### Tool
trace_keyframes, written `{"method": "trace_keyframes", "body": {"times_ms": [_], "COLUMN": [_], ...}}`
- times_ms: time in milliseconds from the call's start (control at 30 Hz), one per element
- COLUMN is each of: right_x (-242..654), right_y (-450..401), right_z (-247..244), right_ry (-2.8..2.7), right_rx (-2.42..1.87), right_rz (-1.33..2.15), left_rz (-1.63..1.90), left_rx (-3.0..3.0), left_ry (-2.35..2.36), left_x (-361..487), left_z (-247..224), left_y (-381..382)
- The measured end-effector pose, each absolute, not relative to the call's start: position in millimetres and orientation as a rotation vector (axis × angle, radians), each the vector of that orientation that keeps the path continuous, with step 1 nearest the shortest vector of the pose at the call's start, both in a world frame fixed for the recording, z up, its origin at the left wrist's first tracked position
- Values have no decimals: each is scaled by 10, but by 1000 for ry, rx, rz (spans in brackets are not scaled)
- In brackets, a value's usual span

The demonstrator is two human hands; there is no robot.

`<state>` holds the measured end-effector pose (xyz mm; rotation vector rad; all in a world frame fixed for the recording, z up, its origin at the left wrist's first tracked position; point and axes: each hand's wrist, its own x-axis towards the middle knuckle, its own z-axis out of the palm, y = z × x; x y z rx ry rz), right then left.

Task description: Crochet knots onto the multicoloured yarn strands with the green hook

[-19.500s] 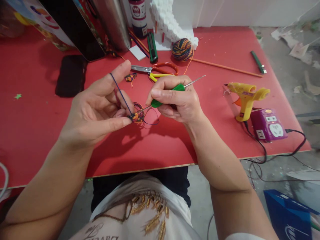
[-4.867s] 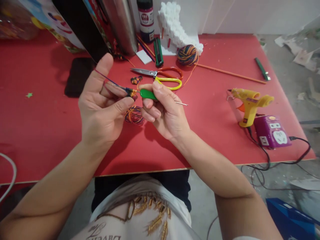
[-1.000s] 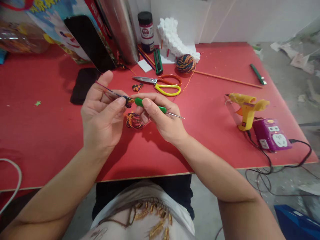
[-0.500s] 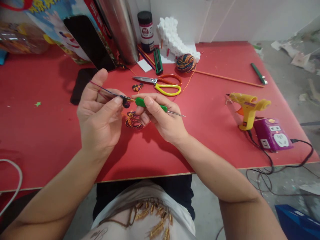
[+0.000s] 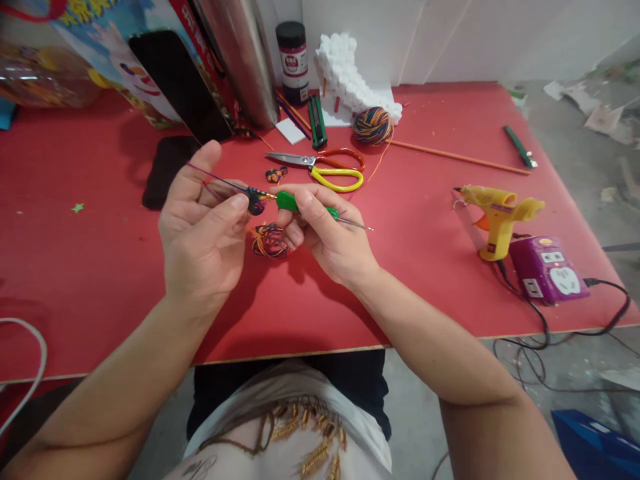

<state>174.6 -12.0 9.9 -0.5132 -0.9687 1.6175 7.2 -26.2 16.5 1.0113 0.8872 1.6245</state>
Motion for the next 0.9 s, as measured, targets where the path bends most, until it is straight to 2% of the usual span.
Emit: {"method": "trace_keyframes", "body": {"times_ms": [400, 600, 767, 900], "right_x": [1795, 1880, 1955, 1946], "right_y": [-160, -200, -186, -187], "right_z": [-31, 50, 50, 41], "right_ry": [-1280, -1651, -1890, -1946], "right_rx": [-561, -594, -447, -422], "right_rz": [1339, 855, 434, 265], "left_rz": [1678, 1635, 1635, 1630], "left_rx": [1080, 1079, 1080, 1074], "left_ry": [943, 873, 860, 858], "left_x": [76, 56, 63, 74], "left_z": [112, 95, 106, 133], "left_y": [-225, -199, -206, -228]}}
